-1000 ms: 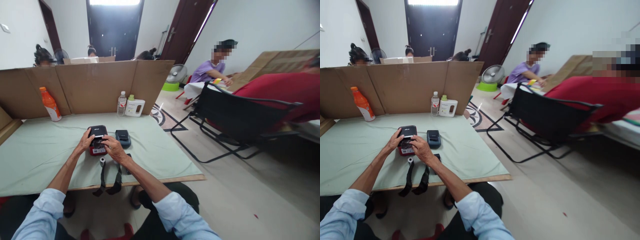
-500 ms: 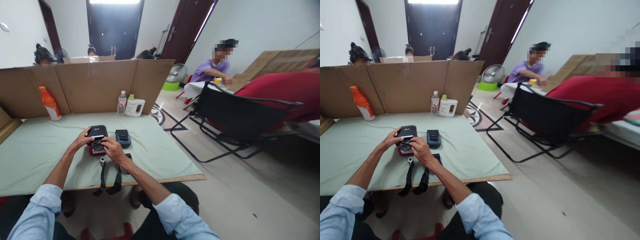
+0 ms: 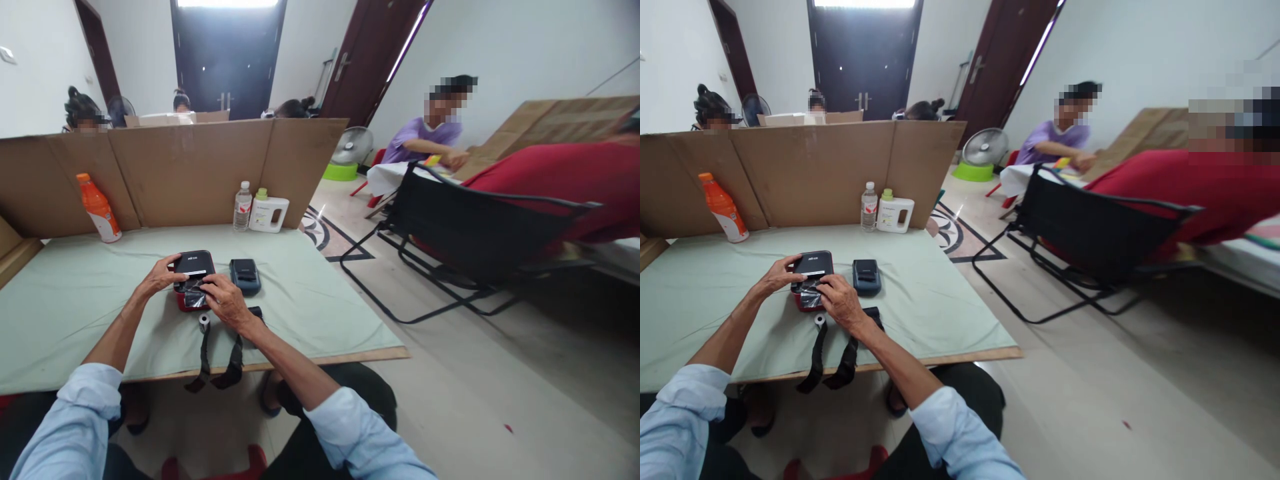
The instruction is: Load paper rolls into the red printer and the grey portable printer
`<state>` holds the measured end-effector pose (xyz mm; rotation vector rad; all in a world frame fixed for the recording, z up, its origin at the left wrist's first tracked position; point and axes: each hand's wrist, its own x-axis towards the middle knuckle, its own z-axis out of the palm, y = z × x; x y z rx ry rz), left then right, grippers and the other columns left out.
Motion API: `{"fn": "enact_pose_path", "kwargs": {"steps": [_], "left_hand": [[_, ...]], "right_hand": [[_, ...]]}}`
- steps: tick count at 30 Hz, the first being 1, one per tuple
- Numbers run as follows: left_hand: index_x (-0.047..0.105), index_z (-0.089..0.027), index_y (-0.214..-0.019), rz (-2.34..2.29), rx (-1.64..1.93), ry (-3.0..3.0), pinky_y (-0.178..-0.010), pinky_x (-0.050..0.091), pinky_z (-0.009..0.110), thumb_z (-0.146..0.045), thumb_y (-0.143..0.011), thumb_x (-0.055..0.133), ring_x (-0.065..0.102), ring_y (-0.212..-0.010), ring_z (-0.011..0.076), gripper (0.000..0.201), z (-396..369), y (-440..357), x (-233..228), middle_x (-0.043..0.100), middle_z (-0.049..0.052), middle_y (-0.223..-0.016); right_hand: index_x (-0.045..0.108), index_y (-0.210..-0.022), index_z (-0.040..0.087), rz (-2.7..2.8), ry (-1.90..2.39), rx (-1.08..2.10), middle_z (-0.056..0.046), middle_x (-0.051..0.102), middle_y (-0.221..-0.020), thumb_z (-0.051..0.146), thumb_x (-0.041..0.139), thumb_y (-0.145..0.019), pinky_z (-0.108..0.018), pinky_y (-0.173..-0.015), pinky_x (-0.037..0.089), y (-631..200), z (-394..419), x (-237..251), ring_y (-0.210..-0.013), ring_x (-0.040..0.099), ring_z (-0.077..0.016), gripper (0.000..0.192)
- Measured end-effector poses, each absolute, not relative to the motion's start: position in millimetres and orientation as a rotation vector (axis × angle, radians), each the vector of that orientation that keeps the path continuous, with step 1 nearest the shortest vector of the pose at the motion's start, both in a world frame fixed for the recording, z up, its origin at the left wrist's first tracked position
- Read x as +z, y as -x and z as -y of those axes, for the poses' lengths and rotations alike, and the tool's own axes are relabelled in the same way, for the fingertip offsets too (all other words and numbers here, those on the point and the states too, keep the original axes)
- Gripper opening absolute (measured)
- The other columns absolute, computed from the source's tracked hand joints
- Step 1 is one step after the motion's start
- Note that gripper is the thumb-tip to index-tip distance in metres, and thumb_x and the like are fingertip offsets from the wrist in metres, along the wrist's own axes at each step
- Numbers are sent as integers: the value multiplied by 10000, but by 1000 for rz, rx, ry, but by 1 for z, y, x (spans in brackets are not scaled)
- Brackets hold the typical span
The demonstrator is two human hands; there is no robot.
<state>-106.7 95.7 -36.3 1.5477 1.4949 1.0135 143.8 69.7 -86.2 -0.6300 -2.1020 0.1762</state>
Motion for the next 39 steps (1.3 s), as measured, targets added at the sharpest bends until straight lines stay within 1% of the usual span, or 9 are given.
{"fn": "enact_pose_path", "kwargs": {"steps": [6,11,16,19,22,27,33,36,39], "left_hand": [[588,-123,-1473,-1519,1019,-1586,-920,615,488,-433,-565,899,667,-1185,382,1009,-94,105,-38,674,185,-1373],[552,-85,-1499,-1523,1014,-1599,-925,613,486,-462,-586,875,661,-1196,388,1039,-93,105,-40,671,206,-1369],[564,-125,-1498,-1518,1020,-1628,-946,605,491,-487,-621,864,644,-1236,388,995,-94,108,-45,636,195,-1433],[579,-148,-1489,-1519,1031,-1658,-991,586,501,-493,-633,862,645,-1239,381,965,-94,109,-47,628,181,-1453],[569,-138,-1496,-1534,1026,-1667,-1033,561,515,-490,-643,856,633,-1262,384,966,-94,109,-47,600,193,-1489],[542,-127,-1517,-1525,1002,-1675,-1051,552,513,-529,-691,829,619,-1291,389,963,-90,109,-46,552,206,-1536],[543,-112,-1515,-1501,998,-1694,-1050,550,474,-563,-762,771,629,-1274,365,907,-86,113,-46,581,199,-1503],[556,-115,-1506,-1504,985,-1704,-1004,569,446,-554,-790,734,665,-1196,335,859,-85,114,-45,637,179,-1433],[566,-100,-1494,-1508,991,-1715,-969,576,438,-538,-780,728,676,-1143,326,853,-85,114,-44,657,178,-1396]], "right_hand": [[766,-1069,205,2065,624,152,-121,716,-1164,60,616,-896,-463,-1005,589,-143,-69,-88,-1120,657,-272,272],[770,-1075,218,2072,636,178,-117,714,-1171,53,618,-891,-474,-1018,585,-143,-69,-88,-1138,655,-272,291],[769,-1078,218,2071,633,186,-117,712,-1175,58,612,-898,-466,-1012,589,-144,-69,-87,-1140,654,-269,288],[766,-1068,215,2062,623,166,-115,717,-1169,62,608,-900,-463,-1007,592,-144,-69,-87,-1127,657,-271,276],[765,-1059,206,2052,612,140,-115,722,-1162,67,608,-900,-453,-994,599,-144,-69,-87,-1123,659,-274,263],[767,-1067,227,2056,632,169,-107,719,-1169,74,599,-906,-464,-1009,593,-144,-68,-87,-1131,658,-268,278],[767,-1080,215,2060,622,166,-116,713,-1181,77,599,-911,-457,-1023,584,-145,-68,-87,-1151,652,-271,275],[769,-1094,213,2065,625,186,-121,713,-1186,74,600,-912,-463,-1025,581,-146,-68,-87,-1154,651,-271,285],[770,-1097,206,2061,635,195,-126,717,-1178,81,592,-918,-473,-1022,580,-146,-68,-86,-1143,655,-272,282]]}}
